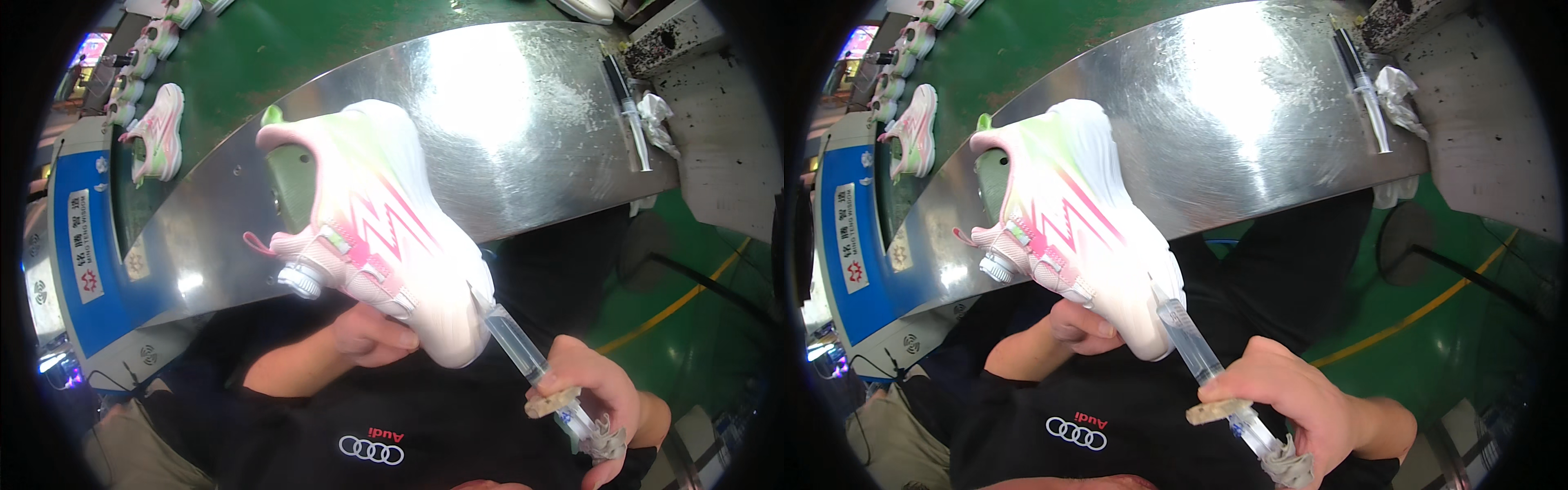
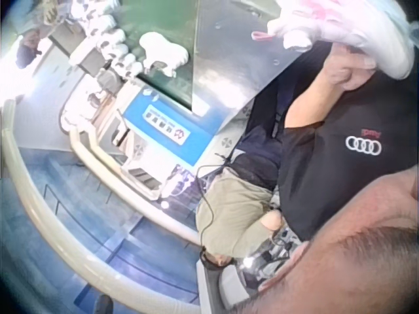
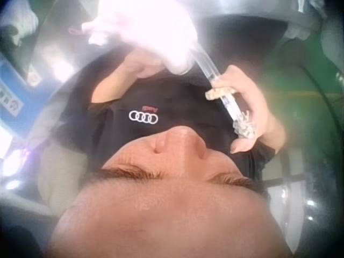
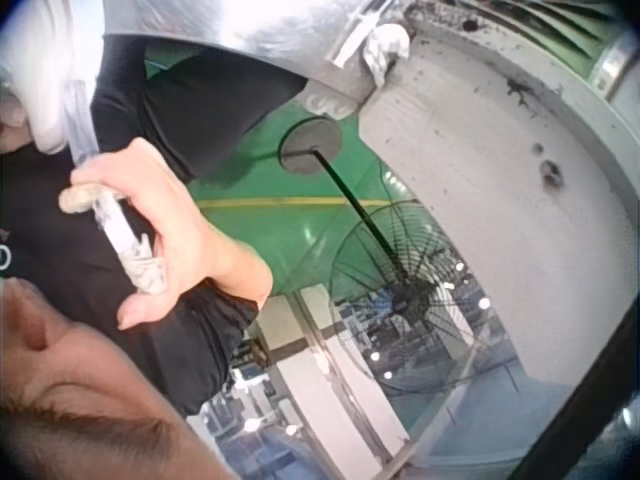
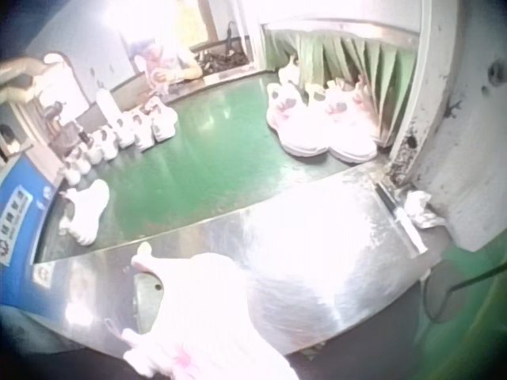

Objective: The person picks up shoes, injects adhesive into their seams using a syringe, and places the shoes onto a conveyor belt.

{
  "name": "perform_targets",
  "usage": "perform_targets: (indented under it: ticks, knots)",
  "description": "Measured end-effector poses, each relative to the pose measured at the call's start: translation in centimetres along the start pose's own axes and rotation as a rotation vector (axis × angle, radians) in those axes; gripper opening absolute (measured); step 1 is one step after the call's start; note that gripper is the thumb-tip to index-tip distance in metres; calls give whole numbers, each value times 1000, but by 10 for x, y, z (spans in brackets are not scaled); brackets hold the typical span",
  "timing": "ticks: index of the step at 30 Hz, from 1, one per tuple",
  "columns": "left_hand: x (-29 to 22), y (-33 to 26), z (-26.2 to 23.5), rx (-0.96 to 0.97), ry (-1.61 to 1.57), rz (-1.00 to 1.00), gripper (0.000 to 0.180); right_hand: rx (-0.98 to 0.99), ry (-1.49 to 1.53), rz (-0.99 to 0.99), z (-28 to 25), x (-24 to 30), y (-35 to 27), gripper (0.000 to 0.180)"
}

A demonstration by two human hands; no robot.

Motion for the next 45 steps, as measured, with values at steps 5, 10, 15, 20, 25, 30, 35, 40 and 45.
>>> perform_targets:
  ticks: [5,10,15,20,25,30,35,40,45]
  knots:
    - [4,24,13,-27,-42,-78,54,-137,-24,55,5,16,-24,84]
    - [6,48,17,31,41,-56,45,-151,-157,1,-2,24,-42,80]
    - [2,65,21,44,48,-74,38,-267,-327,-49,5,23,-44,63]
    - [4,77,28,58,4,-22,42,-254,-428,-66,6,22,-44,67]
    - [3,86,29,67,-58,-37,42,-204,-556,-41,7,19,-45,50]
    - [4,89,27,67,-61,-30,25,-204,-683,-13,13,19,-36,51]
    - [3,92,38,27,-57,-40,27,-312,-832,-121,22,12,-25,66]
    - [3,91,42,28,-58,-31,31,-339,-977,-147,29,1,-24,61]
    - [4,91,43,32,-28,-26,37,-384,-1100,-168,35,-9,-23,58]
Point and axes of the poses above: each hand's wrist, its own y-axis towards the middle knuckle, its own z-axis out of the palm, x = y × z, the point moved 1 cm from there along y, towards the middle knuckle, and after that the axes turned 13 degrees about -y, right-handed, at the moved point
